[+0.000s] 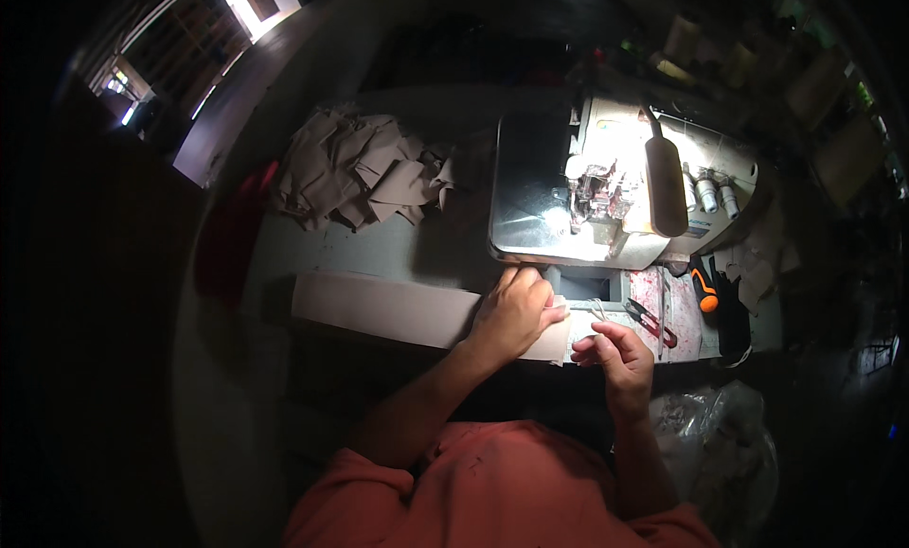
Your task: The person repeatedly folds small rectangular pieces of light-colored fabric by hand at a sewing machine table. They pick up each piece, fold it in half, and place it on a growing stack. The person also gathers a larger pile of similar fabric pieces and places them into a clear plastic bag.
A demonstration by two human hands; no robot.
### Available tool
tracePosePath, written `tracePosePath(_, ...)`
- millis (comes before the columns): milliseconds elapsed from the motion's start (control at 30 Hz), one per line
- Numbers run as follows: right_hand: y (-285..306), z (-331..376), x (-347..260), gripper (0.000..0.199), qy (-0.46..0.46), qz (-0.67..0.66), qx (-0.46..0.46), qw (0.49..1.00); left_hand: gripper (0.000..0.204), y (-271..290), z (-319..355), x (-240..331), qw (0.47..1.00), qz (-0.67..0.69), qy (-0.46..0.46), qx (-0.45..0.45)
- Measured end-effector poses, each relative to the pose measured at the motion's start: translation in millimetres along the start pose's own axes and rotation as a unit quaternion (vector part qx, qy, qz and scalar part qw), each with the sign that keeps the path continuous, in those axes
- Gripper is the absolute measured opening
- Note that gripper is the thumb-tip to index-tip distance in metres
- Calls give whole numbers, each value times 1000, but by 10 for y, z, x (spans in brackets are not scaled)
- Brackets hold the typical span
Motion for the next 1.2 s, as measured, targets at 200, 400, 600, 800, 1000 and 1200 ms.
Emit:
tracePosePath(200, 165, 59, -11, 17, 13, 22, 44, 999, 9, 65, 31, 38, 983, 161, -81, 34)
tracePosePath(400, -391, -257, -240, 17, 121, 260, -82, 955, 7, 319, 122, 105, 965, 196, -130, 115)
tracePosePath(600, -530, -162, -305, 7, -6, 69, -36, 997, 20, 308, 705, 317, 947, 316, -23, -49)
tracePosePath(800, -530, -102, -415, 7, 12, 178, -37, 983, 44, 911, 1245, -1240, 490, 792, 158, 327)
tracePosePath(1000, -297, -245, -210, 9, 54, 366, -20, 929, 44, 1200, 1698, -1652, 624, 610, 239, 425)
tracePosePath(1200, -569, -343, -308, 8, -9, 235, -88, 968, 49, 2138, 2243, -1408, 783, 60, 355, 507)
Point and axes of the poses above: each hand's wrist, its own z-axis away from the middle knuckle, its own y-axis out of the back of the hand, x = y × z, the point moved 10 cm from there along -z, towards the middle knuckle
